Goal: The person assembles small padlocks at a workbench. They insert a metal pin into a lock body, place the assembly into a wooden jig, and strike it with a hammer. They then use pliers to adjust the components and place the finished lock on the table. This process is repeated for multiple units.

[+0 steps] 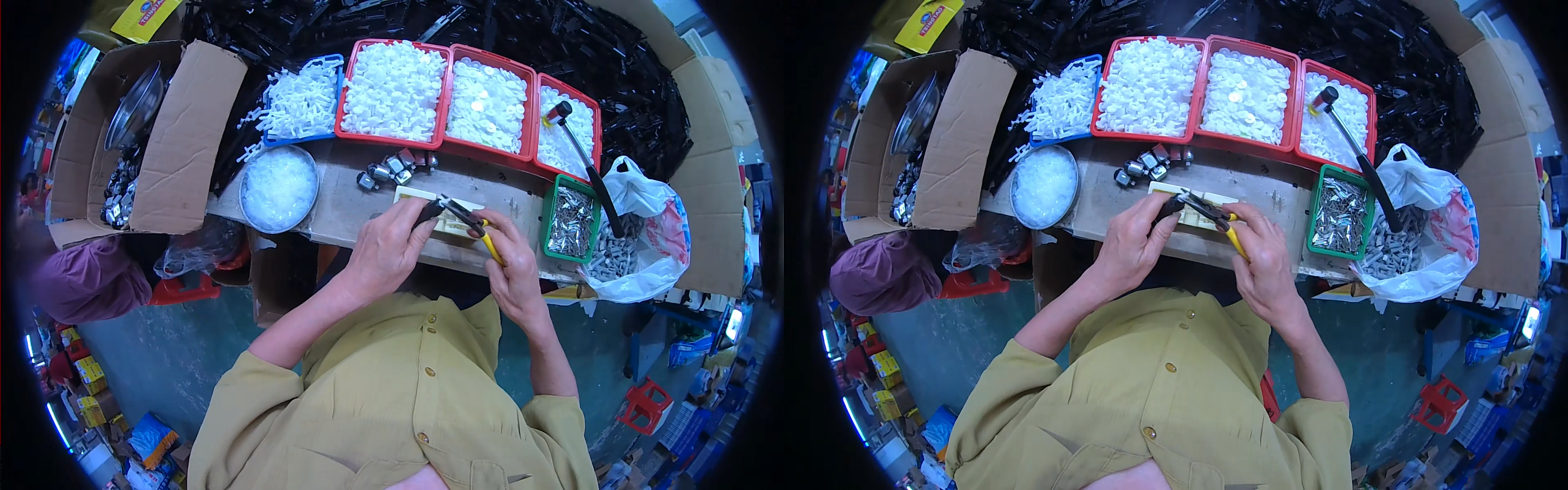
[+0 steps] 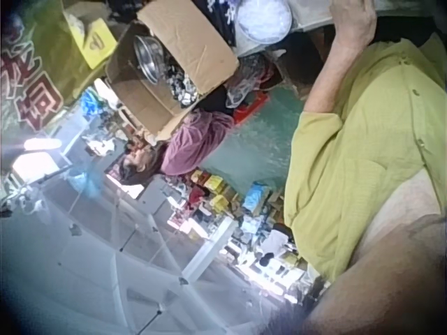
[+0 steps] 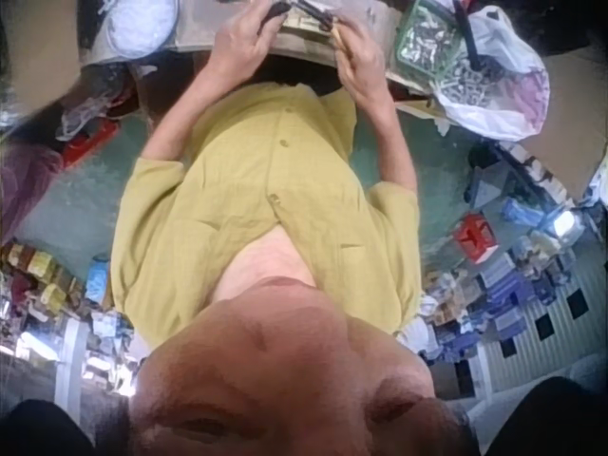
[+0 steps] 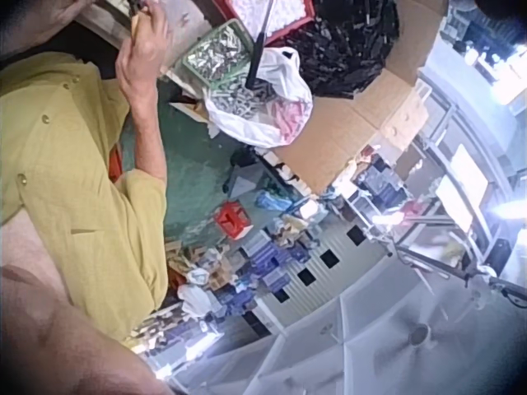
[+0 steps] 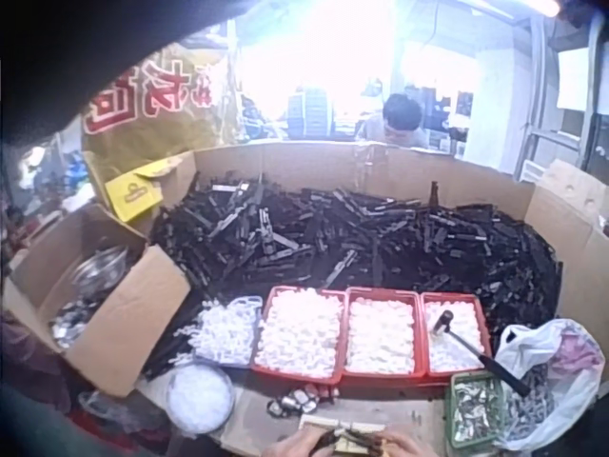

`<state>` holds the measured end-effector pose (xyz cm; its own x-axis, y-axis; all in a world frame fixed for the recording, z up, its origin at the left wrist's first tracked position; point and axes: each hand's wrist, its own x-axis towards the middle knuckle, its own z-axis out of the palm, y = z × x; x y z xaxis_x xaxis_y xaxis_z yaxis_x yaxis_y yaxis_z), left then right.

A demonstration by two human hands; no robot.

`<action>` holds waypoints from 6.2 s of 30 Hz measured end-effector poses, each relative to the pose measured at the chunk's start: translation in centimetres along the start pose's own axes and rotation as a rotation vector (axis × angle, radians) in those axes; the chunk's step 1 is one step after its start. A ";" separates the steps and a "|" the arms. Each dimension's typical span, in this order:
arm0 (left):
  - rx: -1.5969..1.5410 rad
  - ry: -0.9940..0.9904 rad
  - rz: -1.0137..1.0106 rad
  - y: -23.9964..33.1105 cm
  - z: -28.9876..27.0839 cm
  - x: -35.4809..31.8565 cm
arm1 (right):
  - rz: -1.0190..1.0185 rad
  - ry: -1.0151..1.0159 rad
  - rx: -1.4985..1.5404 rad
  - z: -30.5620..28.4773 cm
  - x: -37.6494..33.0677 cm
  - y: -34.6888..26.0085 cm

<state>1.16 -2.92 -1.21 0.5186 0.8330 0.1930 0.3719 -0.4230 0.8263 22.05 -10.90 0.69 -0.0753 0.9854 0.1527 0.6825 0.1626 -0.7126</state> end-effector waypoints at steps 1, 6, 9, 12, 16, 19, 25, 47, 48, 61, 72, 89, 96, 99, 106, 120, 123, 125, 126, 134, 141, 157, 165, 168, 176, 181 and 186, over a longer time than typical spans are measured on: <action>0.029 -0.009 0.010 0.1 0.0 0.0 | 0.003 -0.009 0.005 0.1 0.0 -0.1; 0.119 -0.061 0.013 0.2 -0.1 -0.3 | -0.004 -0.079 -0.031 0.6 0.1 -0.2; 0.118 -0.155 0.010 -0.3 -0.5 -0.4 | -0.038 -0.063 -0.084 1.0 -0.2 -0.4; -0.022 -0.265 0.005 -0.9 -1.2 -0.5 | -0.077 -0.024 -0.099 1.4 -0.5 -0.5; -0.665 -0.635 -0.386 -1.5 -2.6 -0.1 | -0.077 -0.096 -0.115 1.1 -0.9 -0.9; -1.160 -0.856 -0.527 -2.6 -3.4 -0.1 | -0.113 -0.121 -0.107 1.0 -1.1 -1.4; -1.109 -0.795 -0.616 -3.5 -4.5 -1.7 | -0.140 -0.192 -0.147 1.4 -0.5 -1.9; 0.481 0.107 0.259 -5.6 -4.1 0.2 | 0.136 -0.004 -0.551 -0.1 0.7 4.2; 0.506 0.127 0.277 -6.0 -3.7 0.6 | 0.136 -0.011 -0.536 -0.4 0.8 4.1; 0.360 -0.030 0.163 -7.1 -3.8 1.2 | -0.287 0.101 -0.410 -2.4 15.8 2.6; 0.358 0.055 0.129 -6.9 -3.2 0.6 | -0.517 0.285 -0.604 6.1 35.0 -0.4; 0.276 0.116 0.126 -7.3 -3.3 0.2 | -0.364 0.053 -0.256 -5.5 15.6 3.3; 0.243 0.168 0.091 -6.4 -3.3 0.1 | -0.302 -0.220 -0.055 0.8 8.0 2.5; 0.222 0.179 0.091 -6.2 -3.5 0.2 | -0.352 -0.222 -0.092 2.5 8.0 1.7; 0.098 0.221 0.107 -5.5 -3.6 0.4 | -0.312 -0.261 -0.063 3.0 8.6 1.8; -0.033 0.207 0.082 -5.5 -3.5 0.5 | -0.350 -0.023 -0.164 5.8 8.4 2.4; -0.031 0.198 0.089 -5.3 -3.5 0.6 | -0.416 -0.006 -0.312 5.7 7.6 2.5; -0.019 0.195 0.089 -5.2 -3.5 0.7 | -0.393 0.001 -0.276 5.8 7.7 3.0; -0.012 0.194 0.085 -5.2 -3.6 0.8 | -0.381 0.004 -0.257 5.8 7.7 3.2; 0.016 0.213 0.056 -4.8 -4.0 1.0 | -0.438 -0.009 -0.298 4.9 6.9 2.2; -0.014 0.210 0.053 -5.1 -3.9 1.0 | -0.564 -0.020 -0.458 5.6 6.3 2.4; -0.739 -0.023 -0.459 -4.9 -2.9 1.4 | -0.413 0.065 -0.127 4.4 7.9 0.9; -0.577 0.023 -0.462 -6.3 -0.8 1.0 | -0.280 0.043 -0.086 5.5 7.6 2.2; -0.547 0.009 -0.438 -6.6 -0.5 1.1 | -0.305 0.028 -0.097 5.4 7.8 2.3; -0.506 0.040 -0.404 -5.9 -0.1 1.5 | -0.314 -0.164 -0.220 4.1 9.2 1.1; -0.416 0.069 -0.375 -5.5 0.4 1.4 | -0.280 -0.158 0.092 4.7 9.2 3.6; -0.513 0.053 -0.390 -6.2 0.2 1.4 | -0.319 -0.135 0.011 4.6 9.2 3.3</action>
<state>-0.22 0.80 -6.17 0.3756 0.9133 -0.1574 0.1035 0.1275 0.9864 20.23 -1.04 -3.37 -0.3800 0.8824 0.2775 0.6013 0.4636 -0.6508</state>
